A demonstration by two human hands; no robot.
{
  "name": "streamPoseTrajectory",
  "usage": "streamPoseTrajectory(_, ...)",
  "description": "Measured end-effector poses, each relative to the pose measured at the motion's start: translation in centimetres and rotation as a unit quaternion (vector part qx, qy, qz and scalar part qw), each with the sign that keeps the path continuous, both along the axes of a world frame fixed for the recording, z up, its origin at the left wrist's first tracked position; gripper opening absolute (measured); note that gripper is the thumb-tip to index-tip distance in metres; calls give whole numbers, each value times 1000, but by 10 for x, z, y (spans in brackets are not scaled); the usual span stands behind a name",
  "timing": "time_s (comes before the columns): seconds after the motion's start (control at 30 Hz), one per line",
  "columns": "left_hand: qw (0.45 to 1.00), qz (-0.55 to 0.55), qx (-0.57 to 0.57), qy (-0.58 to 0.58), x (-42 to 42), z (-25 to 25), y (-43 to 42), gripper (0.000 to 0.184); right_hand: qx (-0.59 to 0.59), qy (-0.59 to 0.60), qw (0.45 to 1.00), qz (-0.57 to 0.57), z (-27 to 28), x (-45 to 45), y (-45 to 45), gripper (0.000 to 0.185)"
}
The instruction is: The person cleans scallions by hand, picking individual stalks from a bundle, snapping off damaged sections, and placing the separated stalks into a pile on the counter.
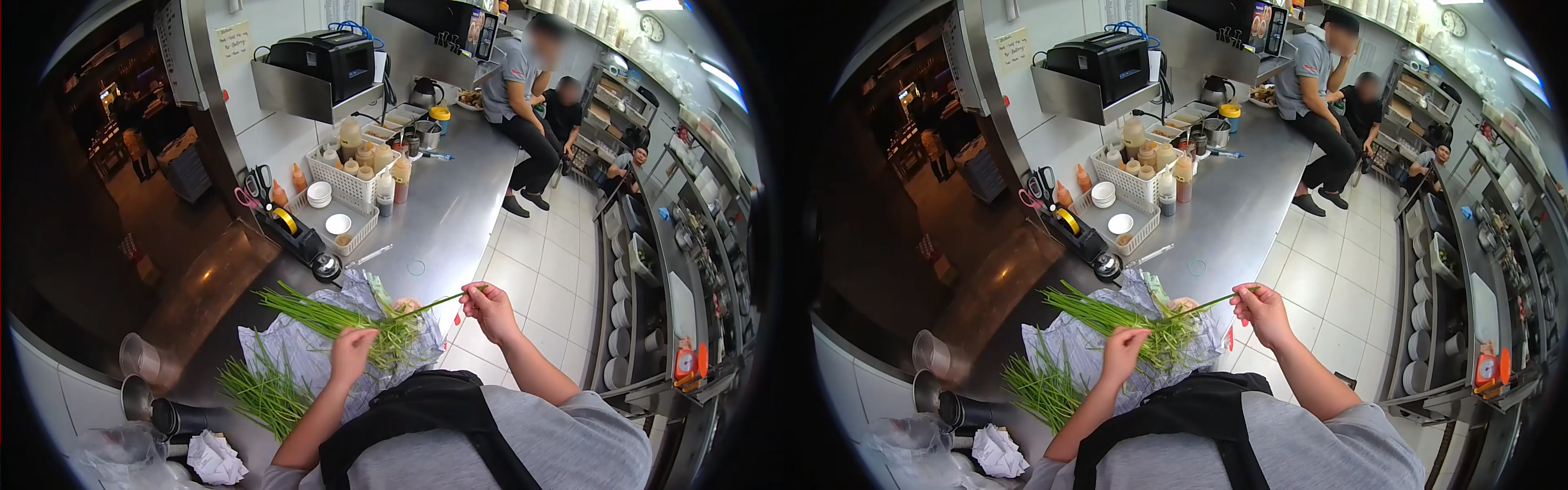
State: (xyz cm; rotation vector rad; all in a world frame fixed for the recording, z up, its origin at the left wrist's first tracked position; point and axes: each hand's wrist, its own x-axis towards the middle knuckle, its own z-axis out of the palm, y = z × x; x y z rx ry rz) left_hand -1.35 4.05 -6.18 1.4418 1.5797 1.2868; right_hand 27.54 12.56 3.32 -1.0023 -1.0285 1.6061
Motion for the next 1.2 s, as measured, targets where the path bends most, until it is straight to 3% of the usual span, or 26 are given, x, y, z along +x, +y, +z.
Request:
streamPoseTrajectory(0.07, 991, -112, -15, 65, 16, -3, 13, 25, 43, -59, 997, 0, 5, -2, -2, 18)
streamPoseTrajectory(0.1, 991, -113, -14, 65, 22, -7, 16, 25, 43, -59, 997, -2, 7, -3, -4, 18)
streamPoseTrajectory(0.17, 976, -53, 94, 189, 32, -12, 22, 25, 79, -128, 987, 48, 10, -8, -7, 20)
streamPoseTrajectory(0.33, 992, -79, 29, 98, 43, 61, 15, 29, 59, -101, 977, 175, 8, -32, -24, 26)
streamPoseTrajectory(0.43, 975, -170, 125, 75, 57, 65, 9, 29, 66, -48, 968, 237, 7, -54, -30, 29)
streamPoseTrajectory(0.5, 979, -183, -14, -92, 61, 61, -2, 28, 53, -27, 967, 247, 18, -63, -31, 28)
streamPoseTrajectory(0.53, 978, -173, 5, -117, 58, 83, -8, 25, 39, -6, 966, 256, 22, -68, -30, 28)
streamPoseTrajectory(0.7, 974, -181, -87, -100, 8, 81, -42, 22, 126, -74, 951, 274, 20, -106, -23, 22)
streamPoseTrajectory(0.83, 981, -54, -135, -132, -43, 74, -86, 24, 79, -26, 954, 287, 0, -155, -13, 22)
streamPoseTrajectory(0.9, 970, 58, -166, -169, -71, 68, -114, 33, 173, -116, 935, 286, -16, -178, -10, 23)
streamPoseTrajectory(0.93, 963, 125, -176, -159, -81, 69, -127, 39, 265, -215, 893, 292, -24, -186, -6, 23)
streamPoseTrajectory(0.97, 952, 192, -184, -149, -91, 68, -138, 48, 263, -214, 894, 293, -48, -193, 2, 23)
streamPoseTrajectory(1.0, 952, 192, -186, -148, -105, 54, -150, 48, 385, -341, 804, 300, -81, -199, 12, 22)
streamPoseTrajectory(1.03, 953, 244, -179, -14, -120, 32, -160, 54, 492, -455, 681, 295, -99, -202, 15, 21)
streamPoseTrajectory(1.07, 934, 292, -168, 120, -128, 17, -169, 60, 441, -528, 649, 326, -98, -202, 9, 18)
streamPoseTrajectory(1.2, 912, 309, -144, 228, -127, 3, -181, 66, 473, -572, 589, 320, -111, -208, 1, 17)
